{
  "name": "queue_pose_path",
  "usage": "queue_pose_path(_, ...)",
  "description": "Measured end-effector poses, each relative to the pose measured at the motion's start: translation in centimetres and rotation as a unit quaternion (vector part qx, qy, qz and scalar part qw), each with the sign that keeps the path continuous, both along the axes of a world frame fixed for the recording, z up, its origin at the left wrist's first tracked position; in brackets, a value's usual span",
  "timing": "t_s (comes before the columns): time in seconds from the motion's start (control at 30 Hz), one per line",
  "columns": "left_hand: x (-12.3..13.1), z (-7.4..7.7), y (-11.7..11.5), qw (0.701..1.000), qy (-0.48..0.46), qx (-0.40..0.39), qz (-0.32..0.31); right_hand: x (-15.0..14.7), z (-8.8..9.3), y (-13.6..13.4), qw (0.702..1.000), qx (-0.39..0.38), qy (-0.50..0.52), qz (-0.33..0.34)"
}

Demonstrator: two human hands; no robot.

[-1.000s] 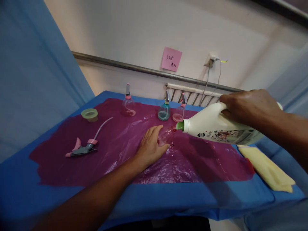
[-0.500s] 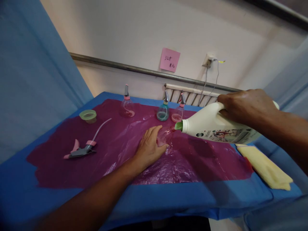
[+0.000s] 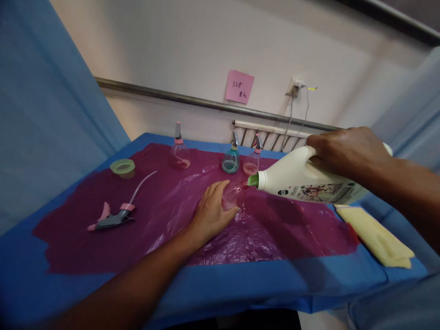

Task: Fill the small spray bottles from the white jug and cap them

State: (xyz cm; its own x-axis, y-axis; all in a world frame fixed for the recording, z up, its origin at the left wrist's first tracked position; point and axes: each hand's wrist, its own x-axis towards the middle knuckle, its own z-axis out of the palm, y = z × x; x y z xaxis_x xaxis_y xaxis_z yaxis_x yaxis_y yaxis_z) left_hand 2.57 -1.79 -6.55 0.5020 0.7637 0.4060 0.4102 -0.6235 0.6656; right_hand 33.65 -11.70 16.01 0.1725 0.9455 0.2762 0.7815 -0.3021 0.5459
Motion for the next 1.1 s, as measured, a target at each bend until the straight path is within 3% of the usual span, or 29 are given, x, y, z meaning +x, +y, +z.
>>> queue_pose_path(0.17,0.1,0.0,0.1,1.0,0.007,-0.003,0.006,-0.4,0.0,0.0,0.997,-0.039,-0.045,-0.04)
queue_pose_path(0.33,0.0,0.0,0.3,1.0,0.005,-0.004,0.008,0.5,-1.1,-0.2,0.999,-0.021,-0.032,-0.019)
queue_pose_path(0.47,-0.1,-0.2,0.6,1.0,-0.014,-0.011,0.011,1.1,-2.8,-0.4,0.994,0.042,0.097,0.012)
queue_pose_path(0.63,-0.1,-0.2,1.0,0.998,-0.038,-0.055,0.018,2.2,-5.6,0.0,0.964,0.119,0.236,0.022)
queue_pose_path(0.77,-0.2,0.9,1.2,0.99,-0.009,-0.13,0.053,4.2,-8.5,1.1,0.903,0.218,0.37,0.029)
queue_pose_path(0.93,-0.1,2.4,1.7,0.978,0.01,-0.18,0.102,6.3,-13.3,4.1,0.787,0.334,0.518,0.027)
queue_pose_path(1.1,0.4,1.4,3.0,0.98,0.011,-0.132,0.148,7.7,-18.8,7.5,0.686,0.379,0.619,0.05)
